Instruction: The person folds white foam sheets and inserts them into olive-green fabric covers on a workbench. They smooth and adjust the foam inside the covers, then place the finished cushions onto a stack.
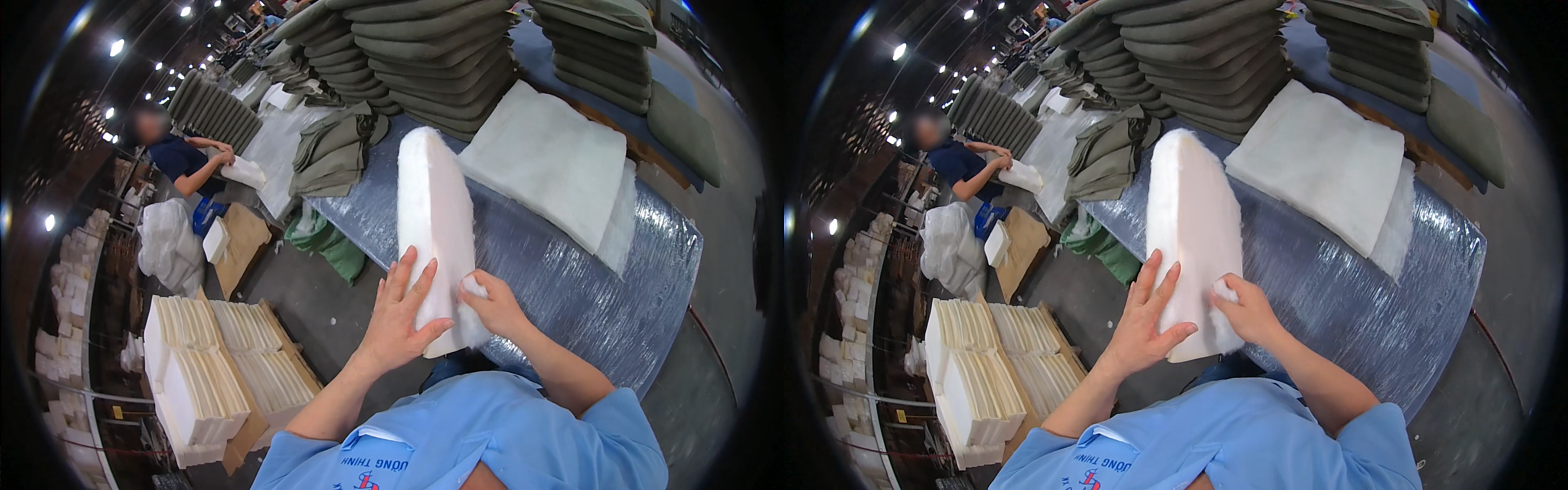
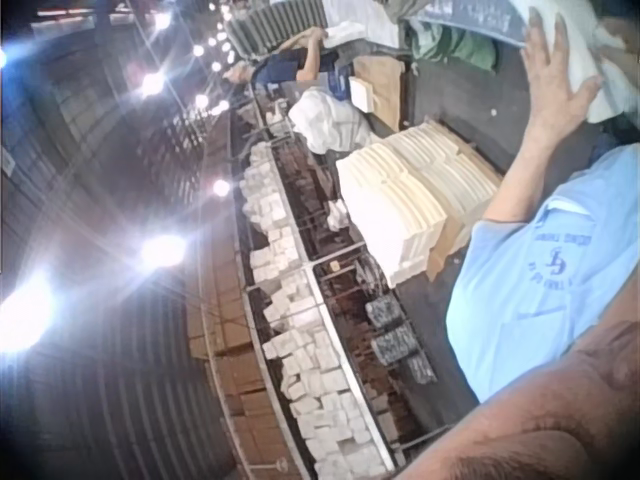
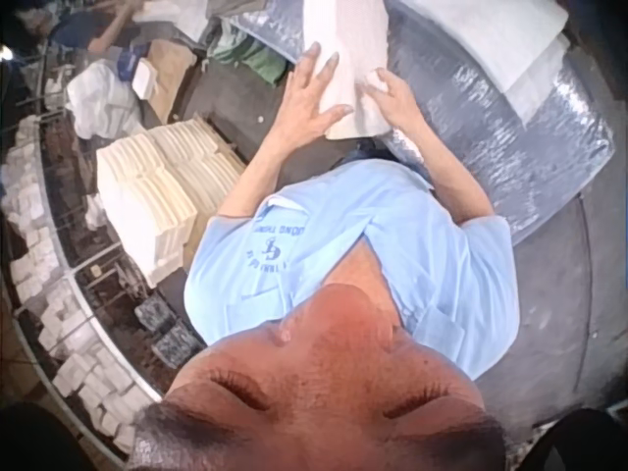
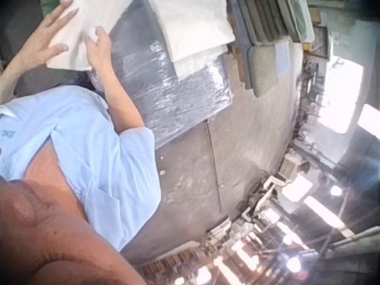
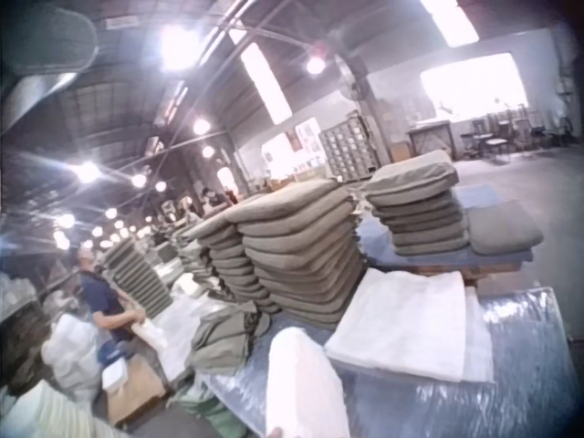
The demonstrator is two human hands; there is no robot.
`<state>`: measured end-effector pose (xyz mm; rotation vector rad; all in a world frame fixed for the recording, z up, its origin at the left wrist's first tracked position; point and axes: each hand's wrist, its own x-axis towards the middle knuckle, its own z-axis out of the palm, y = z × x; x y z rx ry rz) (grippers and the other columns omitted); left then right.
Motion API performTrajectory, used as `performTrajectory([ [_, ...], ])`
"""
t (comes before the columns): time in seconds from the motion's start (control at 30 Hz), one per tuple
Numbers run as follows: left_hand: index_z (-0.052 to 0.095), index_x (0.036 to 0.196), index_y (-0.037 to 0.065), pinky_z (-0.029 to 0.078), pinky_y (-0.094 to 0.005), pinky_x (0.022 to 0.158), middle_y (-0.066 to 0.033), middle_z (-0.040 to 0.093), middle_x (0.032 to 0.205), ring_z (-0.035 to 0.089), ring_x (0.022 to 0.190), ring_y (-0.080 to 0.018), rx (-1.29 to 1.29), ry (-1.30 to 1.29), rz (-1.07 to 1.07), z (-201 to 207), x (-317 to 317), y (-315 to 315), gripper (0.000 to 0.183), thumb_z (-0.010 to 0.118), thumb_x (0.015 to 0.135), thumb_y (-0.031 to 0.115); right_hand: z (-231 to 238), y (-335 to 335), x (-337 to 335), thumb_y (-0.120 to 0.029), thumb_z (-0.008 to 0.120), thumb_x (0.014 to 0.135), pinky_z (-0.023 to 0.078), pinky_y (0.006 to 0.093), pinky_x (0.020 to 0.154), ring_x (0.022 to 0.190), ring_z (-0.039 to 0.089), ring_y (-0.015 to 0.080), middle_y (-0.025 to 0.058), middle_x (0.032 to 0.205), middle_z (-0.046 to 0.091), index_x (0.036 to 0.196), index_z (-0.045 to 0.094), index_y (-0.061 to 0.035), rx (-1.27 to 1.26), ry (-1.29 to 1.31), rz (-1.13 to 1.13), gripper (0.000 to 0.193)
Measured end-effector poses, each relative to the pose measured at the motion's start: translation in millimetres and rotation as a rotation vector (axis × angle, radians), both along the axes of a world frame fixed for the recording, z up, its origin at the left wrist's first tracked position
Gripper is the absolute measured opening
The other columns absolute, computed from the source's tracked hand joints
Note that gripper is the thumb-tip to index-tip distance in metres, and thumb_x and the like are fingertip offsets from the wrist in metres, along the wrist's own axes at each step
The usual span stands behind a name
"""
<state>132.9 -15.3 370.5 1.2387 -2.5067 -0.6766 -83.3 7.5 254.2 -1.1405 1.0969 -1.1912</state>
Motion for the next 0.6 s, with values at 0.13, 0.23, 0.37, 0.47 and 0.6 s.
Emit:
performTrajectory([
  [0.13, 0.034, 0.168, 0.023, 0.021, -0.0710, 0.122, -0.0201, 0.014, 0.176, 0.022, 0.155, -0.0566, -0.019, 0.018, 0.000, -9, 3, -1, 0.094, 0.072, 0.092, 0.062, 26, 32, 9, -0.016, 0.077, 0.095, 0.056, 0.0325, 0.084, 0.093, 0.071, 0.0159, 0.0051, 0.099, 0.074, 0.115, 0.067, -0.0065, -0.140, -0.069, 0.086, 0.025],
  [0.23, 0.033, 0.168, 0.022, 0.020, -0.0705, 0.122, -0.0202, 0.013, 0.176, 0.022, 0.156, -0.0561, -0.008, 0.000, -0.012, -7, -1, -1, 0.096, 0.068, 0.091, 0.068, 51, 41, 12, -0.017, 0.078, 0.096, 0.056, 0.0320, 0.082, 0.091, 0.070, 0.0130, 0.0032, 0.095, 0.074, 0.113, 0.067, -0.0073, -0.075, 0.011, 0.182, 0.022],
  [0.37, 0.032, 0.168, 0.021, 0.018, -0.0700, 0.123, -0.0198, 0.011, 0.177, 0.019, 0.157, -0.0539, -0.019, -0.021, -0.034, -3, -5, -2, 0.090, 0.061, 0.096, 0.068, 29, 40, 13, -0.017, 0.077, 0.097, 0.054, 0.0307, 0.077, 0.084, 0.066, 0.0096, 0.0013, 0.088, 0.072, 0.103, 0.069, -0.0068, -0.212, 0.073, 0.147, 0.014],
  [0.47, 0.032, 0.169, 0.019, 0.016, -0.0652, 0.126, -0.0192, 0.008, 0.178, 0.015, 0.161, -0.0469, 0.054, 0.073, -0.072, -2, -3, -3, 0.074, 0.048, 0.107, 0.056, 9, 41, 9, -0.018, 0.074, 0.100, 0.052, 0.0293, 0.074, 0.080, 0.063, 0.0082, 0.0004, 0.086, 0.070, 0.097, 0.069, -0.0060, 0.101, -0.121, 0.078, 0.013],
  [0.6, 0.035, 0.167, 0.012, 0.015, -0.0533, 0.130, -0.0181, 0.005, 0.178, 0.012, 0.164, -0.0364, 0.214, 0.288, -0.110, -4, 0, -8, 0.058, 0.031, 0.114, 0.035, 16, 38, 4, -0.020, 0.069, 0.103, 0.051, 0.0286, 0.073, 0.079, 0.062, 0.0082, 0.0004, 0.084, 0.068, 0.101, 0.068, -0.0054, 0.100, -0.211, 0.010, 0.015],
])
